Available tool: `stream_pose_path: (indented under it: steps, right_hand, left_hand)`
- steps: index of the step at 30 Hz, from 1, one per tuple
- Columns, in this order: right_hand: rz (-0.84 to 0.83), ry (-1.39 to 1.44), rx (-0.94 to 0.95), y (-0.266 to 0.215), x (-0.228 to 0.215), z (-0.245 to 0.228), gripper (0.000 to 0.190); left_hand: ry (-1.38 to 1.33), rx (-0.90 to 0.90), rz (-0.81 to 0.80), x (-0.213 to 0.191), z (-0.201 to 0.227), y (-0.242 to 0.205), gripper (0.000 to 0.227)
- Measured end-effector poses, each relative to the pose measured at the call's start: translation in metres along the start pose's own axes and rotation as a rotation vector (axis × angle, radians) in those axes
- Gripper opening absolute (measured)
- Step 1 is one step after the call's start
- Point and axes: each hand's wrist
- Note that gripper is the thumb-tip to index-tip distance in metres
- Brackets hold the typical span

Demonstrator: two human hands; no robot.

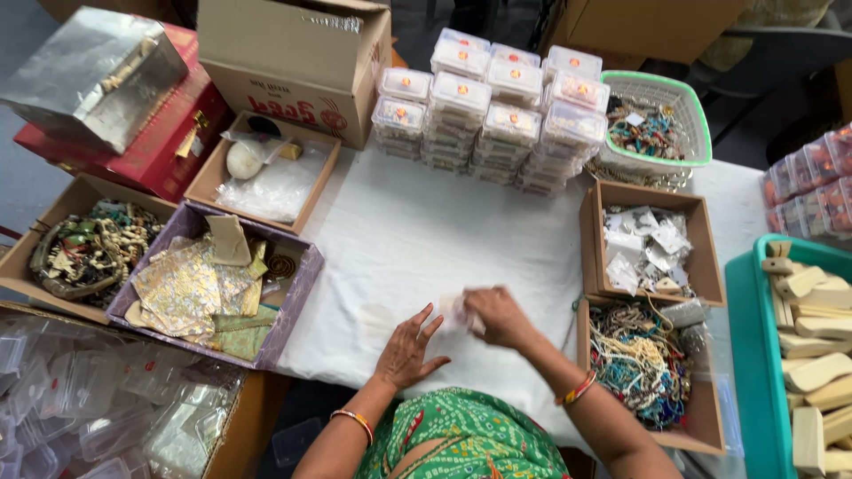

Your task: The person wraps a small item in a patterned cloth, places it in a plastic container, and stacks it. They then fold a red beaded string, wrap it in plastic, place it in a cloth pouch, and put the pouch into a container. Finally, they handle a white beaded necklace.

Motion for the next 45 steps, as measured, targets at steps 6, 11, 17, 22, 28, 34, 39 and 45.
stream_pose_path:
  steps: [6, 11, 17, 22, 28, 34, 39, 45]
  right_hand:
    - [0.401, -0.241, 0.120, 0.110, -0.124, 0.100, 0.048]
    - [0.394, -0.359, 0.233, 0.173, -0.178, 0.152, 0.058]
    - [0.407, -0.421, 0.265, 0.205, -0.163, 0.189, 0.039]
    - [0.190, -0.445, 0.489, 0.212, -0.165, 0.162, 0.027]
    - [0.538, -0.513, 0.167, 0.226, -0.148, 0.172, 0.045]
    - [0.498, -0.401, 0.261, 0.234, -0.137, 0.170, 0.037]
    - [0.521, -0.325, 0.324, 0.234, -0.144, 0.163, 0.034]
    - [0.543, -0.375, 0.348, 0.237, -0.136, 0.170, 0.029]
  left_hand:
    - [0.052, -0.061, -0.002, 0.004, -0.001, -0.001, 0.091]
    - [0.027, -0.109, -0.072, -0.002, 0.002, 0.002, 0.070]
    - [-0.032, -0.134, -0.103, 0.001, 0.000, 0.001, 0.047]
    - [-0.043, -0.123, -0.089, 0.004, -0.002, -0.001, 0.043]
    - [-0.097, -0.166, -0.141, -0.002, 0.002, 0.003, 0.042]
    - [-0.083, -0.165, -0.143, 0.002, 0.001, 0.001, 0.042]
    - [-0.109, -0.173, -0.171, 0.000, 0.000, 0.003, 0.042]
    - [-0.118, -0.167, -0.156, 0.001, 0.001, 0.002, 0.043]
Point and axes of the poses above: each hand's wrist, its own y-axis towards the middle knuckle, its own x-axis out of the palm, z = x × y, and after that the axes turned 1 degree about x, right-handed
